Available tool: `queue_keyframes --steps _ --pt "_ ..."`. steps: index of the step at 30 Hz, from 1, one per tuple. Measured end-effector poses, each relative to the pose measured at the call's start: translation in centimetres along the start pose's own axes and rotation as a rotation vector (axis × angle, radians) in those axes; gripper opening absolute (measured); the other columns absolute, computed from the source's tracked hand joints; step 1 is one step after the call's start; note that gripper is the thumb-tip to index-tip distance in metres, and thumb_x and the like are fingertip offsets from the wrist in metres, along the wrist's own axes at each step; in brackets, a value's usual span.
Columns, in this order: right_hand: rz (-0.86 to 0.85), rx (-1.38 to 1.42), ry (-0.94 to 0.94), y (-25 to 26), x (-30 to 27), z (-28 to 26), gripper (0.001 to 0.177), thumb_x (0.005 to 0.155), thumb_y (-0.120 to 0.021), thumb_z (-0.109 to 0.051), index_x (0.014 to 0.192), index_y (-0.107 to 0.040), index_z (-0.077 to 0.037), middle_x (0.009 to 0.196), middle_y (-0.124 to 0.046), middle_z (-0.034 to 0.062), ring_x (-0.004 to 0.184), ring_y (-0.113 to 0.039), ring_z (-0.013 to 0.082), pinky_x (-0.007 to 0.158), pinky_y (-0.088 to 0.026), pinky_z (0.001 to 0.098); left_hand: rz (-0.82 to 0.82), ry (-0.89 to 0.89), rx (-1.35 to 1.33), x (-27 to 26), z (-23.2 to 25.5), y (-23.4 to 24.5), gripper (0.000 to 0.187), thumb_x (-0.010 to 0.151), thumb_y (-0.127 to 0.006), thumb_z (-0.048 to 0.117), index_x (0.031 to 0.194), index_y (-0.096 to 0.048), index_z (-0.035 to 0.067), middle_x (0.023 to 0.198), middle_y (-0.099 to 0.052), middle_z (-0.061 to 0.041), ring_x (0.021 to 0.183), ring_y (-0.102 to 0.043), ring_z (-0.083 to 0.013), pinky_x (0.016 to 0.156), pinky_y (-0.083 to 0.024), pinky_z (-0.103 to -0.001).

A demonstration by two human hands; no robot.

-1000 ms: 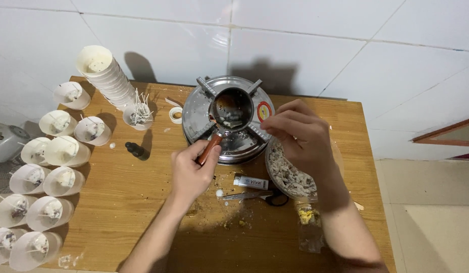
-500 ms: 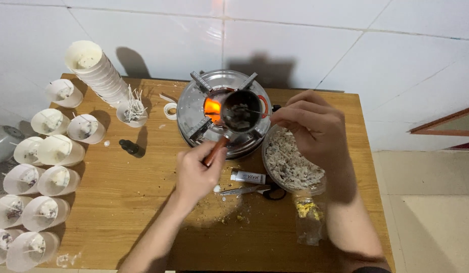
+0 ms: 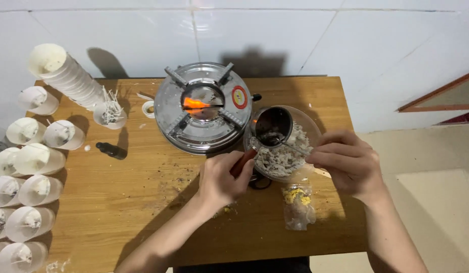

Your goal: Melting wax flakes in a small metal ladle over a portable gas stove to prepare for candle making.

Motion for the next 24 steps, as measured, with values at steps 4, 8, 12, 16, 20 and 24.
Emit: queue_keyframes --steps 4,8,12,16,20,24 --pt "-0.019 -0.039 0.05 1.6 -0.7 -0.6 0.019 0.089 -0.07 0.004 0.08 -0.077 -0.012 0.074 -0.071 0.001 0.073 -0.065 0.0252 0.073 -0.059 0.0349 -0.029 -0.031 0.038 0.1 0.2 -0.7 0.012 0.085 -0.072 0.016 0.079 -0.074 0.007 0.046 -0.055 -0.01 0.038 -0.054 -0.0252 0.037 -0.042 -0.03" --pt "-0.076 -0.082 -0.001 2.5 -1.9 -0.7 0.029 0.092 -0.05 0.011 0.09 -0.076 -0.002 0.085 -0.074 0.0084 0.084 -0.063 0.032 0.074 -0.056 0.0374 -0.083 -0.174 0.139 0.2 1.0 -0.9 0.026 0.094 -0.068 0.009 0.07 -0.059 0.008 0.051 -0.05 0.001 0.041 -0.041 -0.0104 0.037 -0.026 -0.025" --pt "-0.095 -0.093 -0.019 3.1 -2.2 -1.0 0.031 0.097 -0.046 -0.001 0.09 -0.076 -0.002 0.086 -0.074 0.0082 0.086 -0.065 0.0323 0.074 -0.057 0.0378 -0.095 -0.123 0.132 0.4 1.2 -0.5 0.028 0.093 -0.067 0.007 0.066 -0.057 0.008 0.051 -0.05 0.0 0.041 -0.039 -0.0124 0.038 -0.025 -0.028" --pt "-0.065 -0.07 -0.051 3.5 -2.4 -0.8 0.04 0.078 -0.041 0.017 0.085 -0.076 -0.002 0.081 -0.073 0.0092 0.079 -0.061 0.0313 0.069 -0.054 0.0359 -0.059 -0.147 0.153 0.6 0.7 0.2 0.034 0.094 -0.067 0.01 0.064 -0.051 0.009 0.052 -0.045 -0.001 0.043 -0.036 -0.0132 0.04 -0.023 -0.031" --pt "-0.074 -0.058 -0.083 3.5 -1.6 -1.1 0.039 0.073 -0.037 0.018 0.082 -0.072 0.003 0.076 -0.069 0.0111 0.077 -0.061 0.0304 0.066 -0.052 0.0344 -0.071 -0.115 0.155 0.6 0.3 0.3 0.036 0.096 -0.065 0.013 0.063 -0.05 0.01 0.05 -0.041 0.0 0.043 -0.032 -0.0135 0.041 -0.021 -0.031" --pt "-0.023 -0.053 -0.185 3.0 -1.3 -0.4 0.028 0.076 -0.047 0.02 0.084 -0.071 0.008 0.078 -0.071 0.0145 0.074 -0.062 0.0278 0.067 -0.052 0.0346 -0.123 -0.009 0.098 0.6 -0.1 0.4 0.031 0.097 -0.065 0.017 0.068 -0.059 0.009 0.049 -0.047 0.0 0.041 -0.034 -0.0137 0.041 -0.021 -0.031"
Point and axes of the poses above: each hand's wrist, its own x-axis towards the middle knuckle, its own y-axis out of the back of the hand, z = x × y, the point moved 4 cm from there along x, towards the middle knuckle
